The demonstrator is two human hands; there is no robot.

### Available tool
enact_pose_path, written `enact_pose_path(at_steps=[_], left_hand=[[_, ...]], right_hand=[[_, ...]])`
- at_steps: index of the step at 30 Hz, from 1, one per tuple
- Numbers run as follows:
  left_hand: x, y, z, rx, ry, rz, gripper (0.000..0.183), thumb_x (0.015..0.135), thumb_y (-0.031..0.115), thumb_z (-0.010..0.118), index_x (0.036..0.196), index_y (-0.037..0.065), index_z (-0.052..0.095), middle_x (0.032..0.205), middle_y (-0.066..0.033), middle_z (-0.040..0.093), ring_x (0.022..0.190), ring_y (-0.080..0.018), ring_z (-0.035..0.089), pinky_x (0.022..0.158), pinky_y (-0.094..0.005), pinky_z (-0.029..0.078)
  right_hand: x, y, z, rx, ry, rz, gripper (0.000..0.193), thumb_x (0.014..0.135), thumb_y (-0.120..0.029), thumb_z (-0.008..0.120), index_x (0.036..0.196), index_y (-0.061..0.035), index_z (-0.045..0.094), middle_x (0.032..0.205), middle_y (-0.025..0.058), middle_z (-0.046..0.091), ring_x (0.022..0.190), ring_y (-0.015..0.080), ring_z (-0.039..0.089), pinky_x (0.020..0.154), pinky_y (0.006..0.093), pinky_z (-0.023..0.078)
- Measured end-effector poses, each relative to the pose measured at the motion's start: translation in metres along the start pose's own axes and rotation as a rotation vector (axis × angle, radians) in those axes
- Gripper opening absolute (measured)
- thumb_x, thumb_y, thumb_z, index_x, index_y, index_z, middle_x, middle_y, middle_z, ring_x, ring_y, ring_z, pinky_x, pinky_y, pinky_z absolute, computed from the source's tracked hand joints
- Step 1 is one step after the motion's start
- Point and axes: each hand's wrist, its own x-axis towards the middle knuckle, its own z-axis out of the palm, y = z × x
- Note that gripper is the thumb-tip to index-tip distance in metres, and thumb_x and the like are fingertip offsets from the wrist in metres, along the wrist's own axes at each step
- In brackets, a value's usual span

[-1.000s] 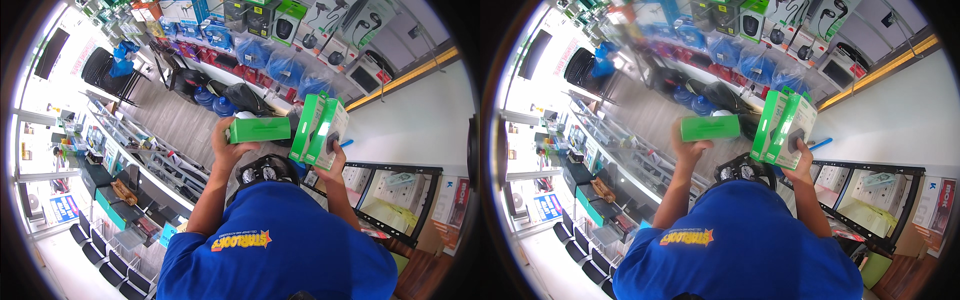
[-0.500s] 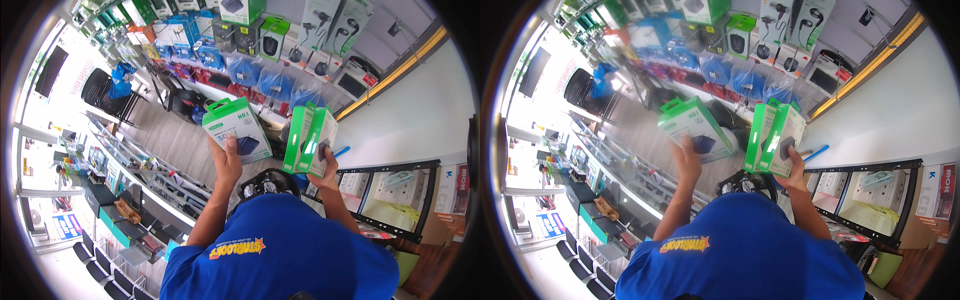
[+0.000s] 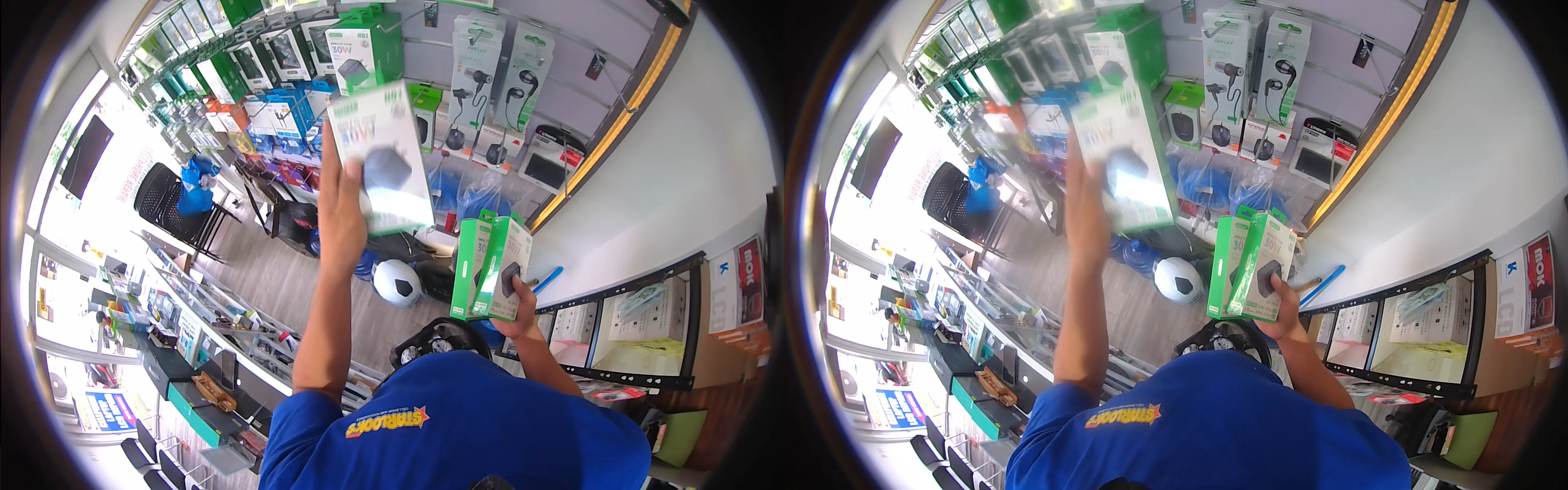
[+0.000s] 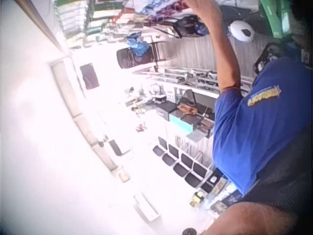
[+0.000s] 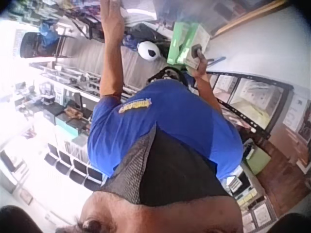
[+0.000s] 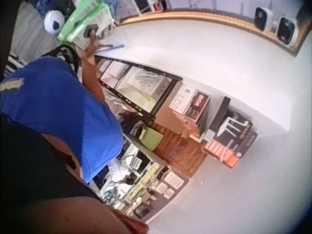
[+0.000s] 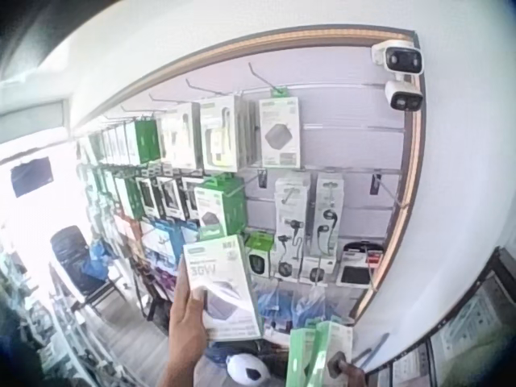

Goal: The person picks up multiple boxed electronic accessories from a counter and places them onto wall-mounted display shelves. They handle several white and green boxes, arranging them in rows on the upper shelves.

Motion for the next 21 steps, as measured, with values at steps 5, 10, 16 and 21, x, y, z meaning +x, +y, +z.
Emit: enact_pose_path(at_steps=[5, 10, 16, 21], left_hand=[[0.067, 0.036, 0.023, 0.205, 0.065, 0.172, 0.055, 0.113, 0.025, 0.047, 0.161, -0.001, 0.039, 0.151, -0.0166, 0.057, 0.132, -0.018, 0.055, 0.114, -0.0308, 0.039], [0.073, 0.035, 0.023, 0.237, 0.079, 0.039, 0.056, 0.11, 0.03, 0.045, 0.162, 0.011, 0.042, 0.156, -0.0155, 0.055, 0.137, -0.0222, 0.054, 0.117, -0.0327, 0.037], [0.094, -0.002, 0.021, 0.221, 0.047, 0.085, 0.057, 0.109, 0.029, 0.046, 0.161, 0.006, 0.043, 0.144, -0.0166, 0.062, 0.121, -0.0215, 0.06, 0.107, -0.0347, 0.044], [0.143, -0.043, 0.044, 0.394, 0.054, -0.034, 0.05, 0.109, 0.025, 0.054, 0.153, 0.002, 0.051, 0.131, -0.019, 0.069, 0.116, -0.0263, 0.066, 0.102, -0.0361, 0.048]], right_hand=[[-0.009, 0.002, -0.007, 0.037, 0.033, -0.021, 0.061, 0.099, -0.031, 0.067, 0.152, -0.0077, 0.047, 0.144, 0.0127, 0.062, 0.132, 0.0313, 0.061, 0.113, 0.053, 0.046], [-0.019, 0.001, -0.009, 0.023, 0.036, -0.081, 0.059, 0.101, -0.03, 0.064, 0.153, -0.0077, 0.047, 0.143, 0.0121, 0.062, 0.131, 0.0306, 0.062, 0.112, 0.0532, 0.047], [-0.027, -0.004, -0.007, -0.003, 0.107, -0.128, 0.057, 0.1, -0.032, 0.065, 0.15, -0.0087, 0.051, 0.141, 0.0108, 0.065, 0.131, 0.0308, 0.061, 0.114, 0.0518, 0.044], [-0.031, -0.004, -0.005, 0.044, 0.062, -0.092, 0.057, 0.101, -0.03, 0.065, 0.15, -0.0056, 0.049, 0.141, 0.0123, 0.064, 0.13, 0.0315, 0.062, 0.114, 0.0523, 0.046]])
